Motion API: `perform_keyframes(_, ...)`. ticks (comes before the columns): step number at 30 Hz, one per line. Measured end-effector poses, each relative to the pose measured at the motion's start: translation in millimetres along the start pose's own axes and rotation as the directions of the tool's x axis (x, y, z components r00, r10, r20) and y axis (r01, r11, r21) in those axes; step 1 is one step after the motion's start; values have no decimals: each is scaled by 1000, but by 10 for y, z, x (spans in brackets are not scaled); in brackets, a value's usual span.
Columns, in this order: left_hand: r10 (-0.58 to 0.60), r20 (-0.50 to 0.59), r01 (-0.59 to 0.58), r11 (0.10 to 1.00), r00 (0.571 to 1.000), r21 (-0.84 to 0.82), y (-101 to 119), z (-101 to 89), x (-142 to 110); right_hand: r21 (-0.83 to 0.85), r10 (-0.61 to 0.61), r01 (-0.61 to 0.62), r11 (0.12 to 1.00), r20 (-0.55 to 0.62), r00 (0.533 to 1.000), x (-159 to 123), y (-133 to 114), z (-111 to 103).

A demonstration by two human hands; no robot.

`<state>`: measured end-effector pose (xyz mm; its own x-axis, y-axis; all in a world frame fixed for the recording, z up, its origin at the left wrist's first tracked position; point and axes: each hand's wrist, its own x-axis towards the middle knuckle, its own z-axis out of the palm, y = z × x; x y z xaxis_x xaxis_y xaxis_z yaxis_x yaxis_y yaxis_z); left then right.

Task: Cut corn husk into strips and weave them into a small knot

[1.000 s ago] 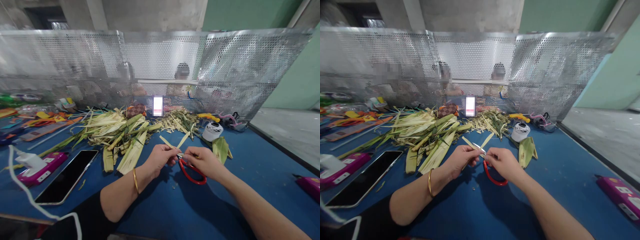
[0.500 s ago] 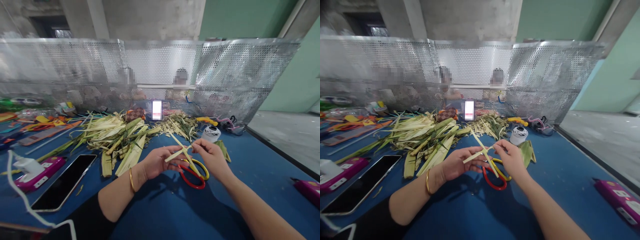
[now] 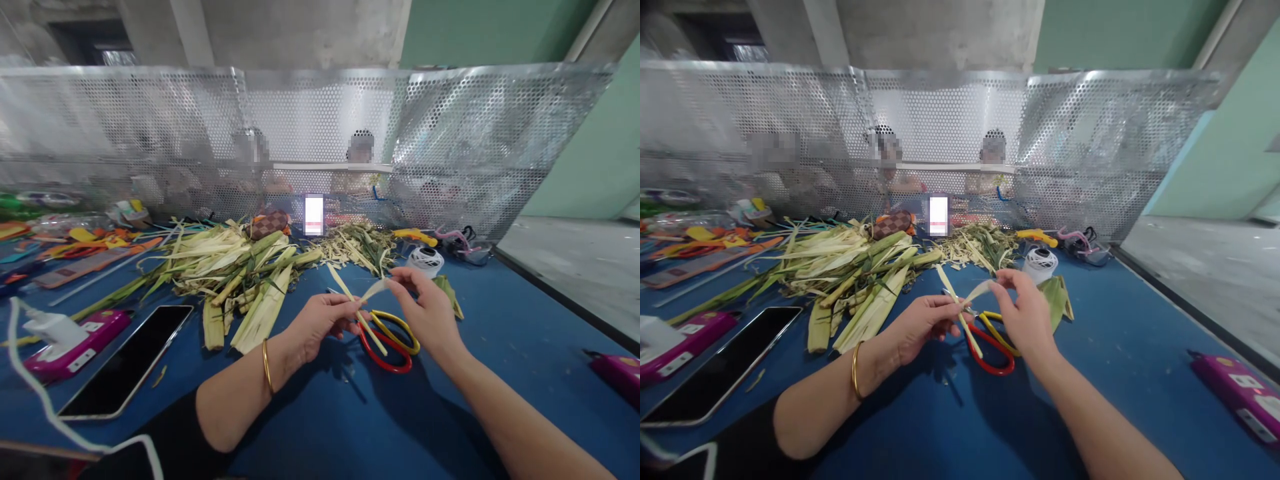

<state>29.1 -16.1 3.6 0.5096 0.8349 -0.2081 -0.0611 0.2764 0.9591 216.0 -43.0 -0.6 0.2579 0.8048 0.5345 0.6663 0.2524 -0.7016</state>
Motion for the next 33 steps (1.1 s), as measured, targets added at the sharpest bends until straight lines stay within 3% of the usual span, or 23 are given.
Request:
perform_keyframes(1,6,-20,-6,1000,1000,-29,7,-1,1,-17,20,-20,1000,8,1000,1,3,-4)
perform_keyframes(3,13,-56,-18,996,998,-87,23,-5,5,-55,66,-57,997,173,983,-12,-16,2)
perform_keyframes(5,10,-82,-20,993,997,-118,32,-9,9,-69,88,-65,995,414,906,-47,-64,28)
perform_keyframes(7,20,-97,-30,995,995,-98,27,-8,12,-54,67,-45,998,555,829,-88,-120,60)
perform_keyframes(10,69,-134,-73,997,989,-22,-1,16,10,-20,0,15,1000,607,795,-125,-185,71)
perform_keyframes(13,99,-168,-94,995,981,39,-23,51,1,0,-127,168,986,657,743,-121,-216,16)
perform_keyframes(15,102,-169,-91,993,980,70,-20,66,-10,-18,-208,278,960,615,760,-106,-223,-33)
perform_keyframes(17,95,-146,-81,992,985,99,-4,78,-31,-67,-263,324,944,442,858,-89,-218,-69)
perform_keyframes(20,59,-10,-56,980,998,190,9,117,-87,-65,-211,222,973,152,966,-57,-188,-69)
perform_keyframes(22,14,116,-45,961,993,272,-6,161,-128,13,-103,102,995,158,982,-39,-160,-35)
perform_keyframes(25,-39,224,-43,935,974,351,-60,219,-154,147,-5,-56,988,382,924,-35,-136,19)
perform_keyframes(26,-42,225,-43,931,974,362,-78,228,-148,175,0,-81,981,418,908,-44,-140,27)
perform_keyframes(28,-7,158,-52,931,987,362,-101,227,-120,178,-20,-50,983,371,928,-78,-165,25)
perform_keyframes(31,87,-42,-69,946,995,318,-88,194,-80,45,-154,149,988,180,972,-153,-228,0)
perform_keyframes(33,94,-130,-59,966,987,252,-61,175,-75,-55,-295,302,952,106,949,-202,-260,-6)
